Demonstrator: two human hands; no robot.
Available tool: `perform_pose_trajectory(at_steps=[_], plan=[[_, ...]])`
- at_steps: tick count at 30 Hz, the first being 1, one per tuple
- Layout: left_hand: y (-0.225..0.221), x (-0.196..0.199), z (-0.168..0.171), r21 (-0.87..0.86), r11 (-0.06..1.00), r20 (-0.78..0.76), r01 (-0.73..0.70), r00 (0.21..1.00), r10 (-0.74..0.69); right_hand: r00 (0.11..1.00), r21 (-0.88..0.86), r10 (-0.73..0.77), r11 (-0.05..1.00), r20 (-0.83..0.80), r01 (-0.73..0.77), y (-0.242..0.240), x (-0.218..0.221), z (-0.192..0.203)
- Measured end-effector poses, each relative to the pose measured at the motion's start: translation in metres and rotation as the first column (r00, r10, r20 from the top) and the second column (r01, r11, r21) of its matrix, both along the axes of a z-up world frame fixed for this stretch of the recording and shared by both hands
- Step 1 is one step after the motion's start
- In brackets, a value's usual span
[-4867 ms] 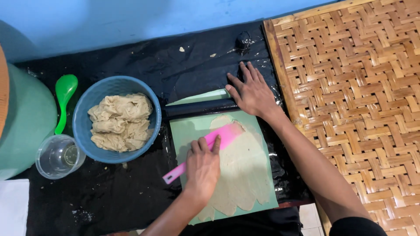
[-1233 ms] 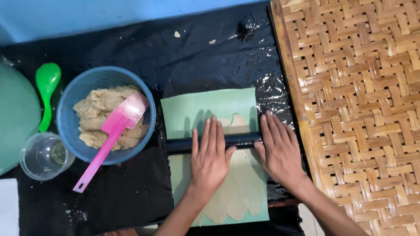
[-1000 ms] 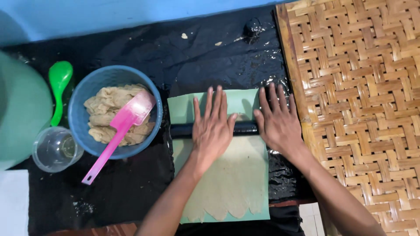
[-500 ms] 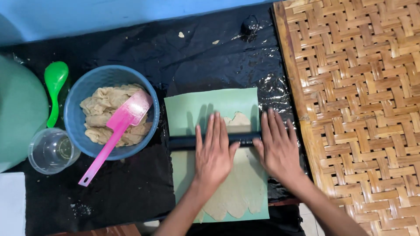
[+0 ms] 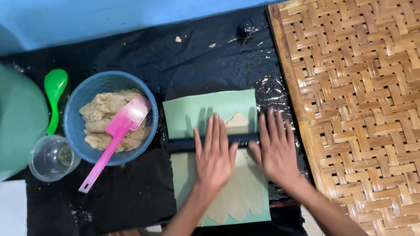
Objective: Rolling out and spreading dough on a flat surface using a rolling pin and spatula to prepare crackers.
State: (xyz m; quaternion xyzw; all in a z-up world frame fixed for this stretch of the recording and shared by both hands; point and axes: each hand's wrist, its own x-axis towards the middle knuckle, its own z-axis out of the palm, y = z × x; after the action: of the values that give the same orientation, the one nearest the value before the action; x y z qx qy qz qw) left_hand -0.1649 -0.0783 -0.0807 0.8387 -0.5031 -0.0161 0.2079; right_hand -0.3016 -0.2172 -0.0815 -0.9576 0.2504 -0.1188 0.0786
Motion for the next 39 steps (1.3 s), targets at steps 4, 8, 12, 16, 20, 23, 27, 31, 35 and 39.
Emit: perform_pose_trajectory(at_steps=[4, 8, 12, 16, 20, 23, 27, 31, 35, 39], plan=[[0.009, -0.009, -0.004, 0.021, 1.000, -0.009, 0.005, 1.000, -0.005, 1.000, 0.027, 0.013, 1.000, 0.000, -0.013, 0.004, -0.006, -0.003], [-0.015, 0.014, 0.001, 0.038, 0.999, -0.012, -0.011, 1.000, 0.012, 0.999, 0.023, 0.025, 0.999, -0.020, -0.025, -0.018, 0.020, 0.003], [-0.051, 0.049, 0.004, 0.033, 0.999, 0.069, -0.011, 0.998, 0.008, 0.997, -0.012, 0.024, 1.000, -0.071, -0.025, -0.051, 0.055, 0.004], [-0.079, 0.079, 0.008, 0.037, 0.999, 0.065, -0.013, 0.998, 0.010, 0.997, 0.002, 0.043, 0.999, -0.066, -0.043, -0.079, 0.083, 0.000], [-0.099, 0.102, 0.002, 0.054, 0.998, 0.002, -0.022, 1.000, 0.022, 0.998, 0.047, 0.055, 0.997, 0.006, -0.055, -0.097, 0.104, 0.001], [-0.108, 0.111, 0.004, -0.012, 0.999, 0.029, -0.045, 0.999, 0.046, 0.993, 0.045, 0.069, 0.996, 0.100, -0.074, -0.104, 0.115, 0.007], [-0.098, 0.105, 0.009, -0.244, 0.969, 0.178, -0.033, 0.981, 0.078, 0.959, 0.060, 0.170, 0.980, 0.229, -0.188, -0.109, 0.118, 0.009], [-0.064, 0.083, 0.011, -0.397, 0.917, 0.142, 0.043, 0.990, 0.015, 0.950, 0.069, 0.236, 0.965, 0.205, -0.255, -0.101, 0.115, 0.016], [-0.020, 0.061, 0.011, -0.243, 0.958, 0.024, 0.151, 0.988, -0.150, 0.952, 0.077, 0.232, 0.965, 0.198, -0.252, -0.091, 0.109, 0.015], [-0.008, 0.064, 0.020, -0.166, 0.962, 0.096, 0.219, 0.974, -0.205, 0.935, -0.012, 0.206, 0.977, 0.290, -0.211, -0.088, 0.111, 0.015]])
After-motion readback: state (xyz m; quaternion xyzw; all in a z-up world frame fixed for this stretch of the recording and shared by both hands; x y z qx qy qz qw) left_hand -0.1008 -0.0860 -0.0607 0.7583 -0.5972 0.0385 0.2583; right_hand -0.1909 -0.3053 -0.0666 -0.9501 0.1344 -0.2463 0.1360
